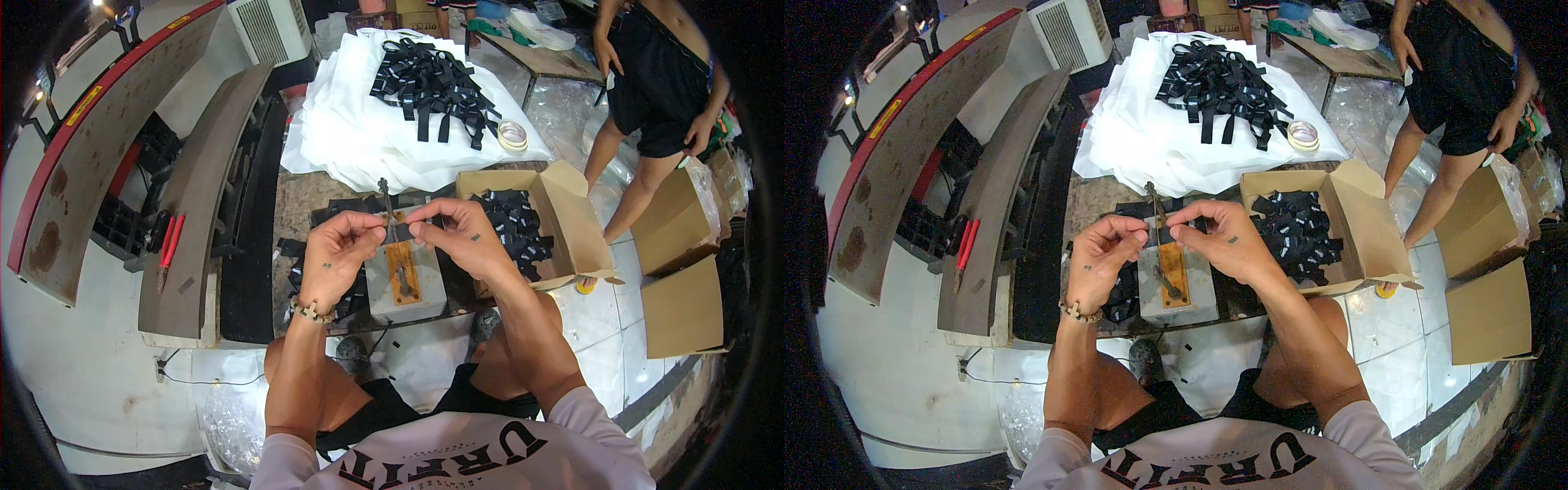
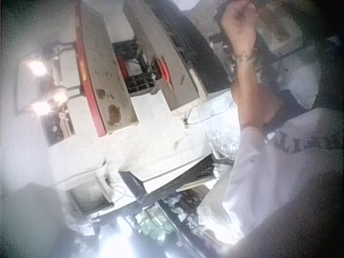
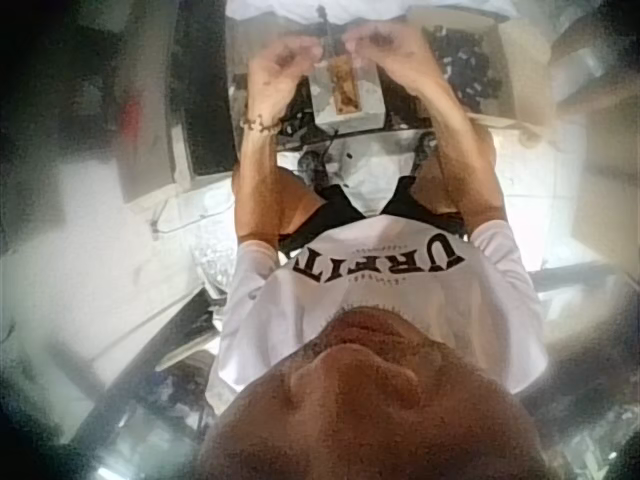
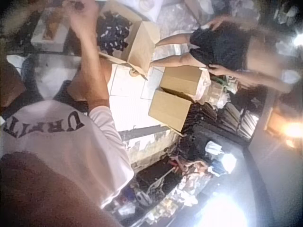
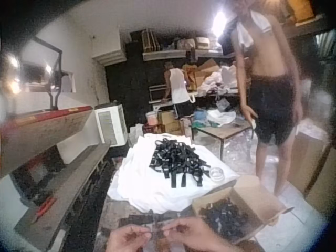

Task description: The person assembles plastic clips and tags onto black straps by hand, taking components from boxes and placing them together on a small workstation fixture.

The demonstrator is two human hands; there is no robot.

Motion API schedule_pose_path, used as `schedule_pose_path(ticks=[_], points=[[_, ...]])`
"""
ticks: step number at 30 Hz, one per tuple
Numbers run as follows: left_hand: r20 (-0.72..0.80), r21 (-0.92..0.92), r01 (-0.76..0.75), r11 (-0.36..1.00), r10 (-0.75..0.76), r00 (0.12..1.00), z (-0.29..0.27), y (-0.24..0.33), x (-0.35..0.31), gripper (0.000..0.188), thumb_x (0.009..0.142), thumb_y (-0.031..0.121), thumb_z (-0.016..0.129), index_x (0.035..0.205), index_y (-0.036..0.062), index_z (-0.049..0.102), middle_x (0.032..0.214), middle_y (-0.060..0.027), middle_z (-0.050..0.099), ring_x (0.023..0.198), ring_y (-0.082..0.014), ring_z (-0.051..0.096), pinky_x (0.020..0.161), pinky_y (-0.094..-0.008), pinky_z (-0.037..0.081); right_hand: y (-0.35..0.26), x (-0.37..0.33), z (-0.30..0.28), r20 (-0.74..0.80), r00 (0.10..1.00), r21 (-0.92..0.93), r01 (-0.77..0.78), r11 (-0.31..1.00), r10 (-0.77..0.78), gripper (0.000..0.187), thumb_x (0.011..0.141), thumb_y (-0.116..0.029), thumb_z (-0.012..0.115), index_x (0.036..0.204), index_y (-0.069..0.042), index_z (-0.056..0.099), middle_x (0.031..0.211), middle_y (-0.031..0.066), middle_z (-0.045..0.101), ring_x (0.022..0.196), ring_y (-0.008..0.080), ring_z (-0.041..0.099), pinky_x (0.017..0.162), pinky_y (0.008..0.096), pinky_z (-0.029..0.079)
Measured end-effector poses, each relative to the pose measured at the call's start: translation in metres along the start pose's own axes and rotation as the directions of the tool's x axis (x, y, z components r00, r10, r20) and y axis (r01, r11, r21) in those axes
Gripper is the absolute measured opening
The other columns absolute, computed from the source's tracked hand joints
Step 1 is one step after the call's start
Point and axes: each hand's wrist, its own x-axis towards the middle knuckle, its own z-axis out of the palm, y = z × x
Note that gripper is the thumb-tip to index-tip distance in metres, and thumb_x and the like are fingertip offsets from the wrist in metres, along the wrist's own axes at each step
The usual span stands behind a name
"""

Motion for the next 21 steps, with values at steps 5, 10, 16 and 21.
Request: schedule_pose_path(ticks=[5, 10, 16, 21], points=[[-0.094, 0.126, -0.011, 0.992, 0.023, 0.995, -0.031, 0.000, 0.001, 0.017, 0.089, 0.006, 0.071, 0.104, -0.0005, 0.069, 0.079, -0.0001, 0.065, 0.068, -0.0063, 0.056, 0.064, -0.0208, 0.046, -0.004, 0.000, -0.015, -0.032, 0.999, -0.198, 0.028, 0.980, -0.035, 0.014, 0.090, -0.005, 0.069, 0.102, -0.001, 0.071, 0.086, 0.0027, 0.069, 0.074, 0.0073, 0.063, 0.065, 0.0225, 0.049], [-0.190, 0.280, 0.014, 0.960, 0.041, 0.981, -0.100, -0.007, 0.005, 0.016, 0.088, 0.005, 0.070, 0.102, -0.0021, 0.069, 0.074, -0.0004, 0.064, 0.065, -0.0062, 0.055, 0.059, -0.0212, 0.043, 0.012, -0.001, -0.076, -0.104, 0.968, -0.729, 0.081, 0.679, -0.227, 0.017, 0.083, -0.001, 0.070, 0.100, -0.002, 0.070, 0.090, 0.0107, 0.073, 0.079, 0.0181, 0.066, 0.068, 0.0317, 0.051], [-0.274, 0.271, 0.034, 0.962, 0.043, 0.961, -0.140, -0.011, 0.000, 0.010, 0.088, 0.003, 0.069, 0.097, -0.0006, 0.069, 0.073, -0.0002, 0.064, 0.063, -0.0058, 0.054, 0.058, -0.0210, 0.043, 0.038, -0.005, -0.122, -0.067, 0.996, -0.723, -0.094, 0.685, 0.066, 0.016, 0.079, 0.002, 0.070, 0.095, -0.001, 0.070, 0.086, 0.0097, 0.071, 0.077, 0.0182, 0.065, 0.067, 0.0319, 0.050], [-0.149, 0.315, 0.120, 0.941, -0.076, 0.986, -0.146, -0.027, 0.005, 0.014, 0.088, 0.006, 0.069, 0.099, -0.0024, 0.070, 0.078, -0.0053, 0.069, 0.065, -0.0090, 0.060, 0.060, -0.0247, 0.049, 0.040, -0.007, -0.125, -0.086, 0.961, -0.685, -0.250, 0.684, 0.264, 0.015, 0.073, -0.001, 0.074, 0.087, -0.001, 0.070, 0.081, 0.0099, 0.068, 0.078, 0.0195, 0.066, 0.070, 0.0328, 0.052]])
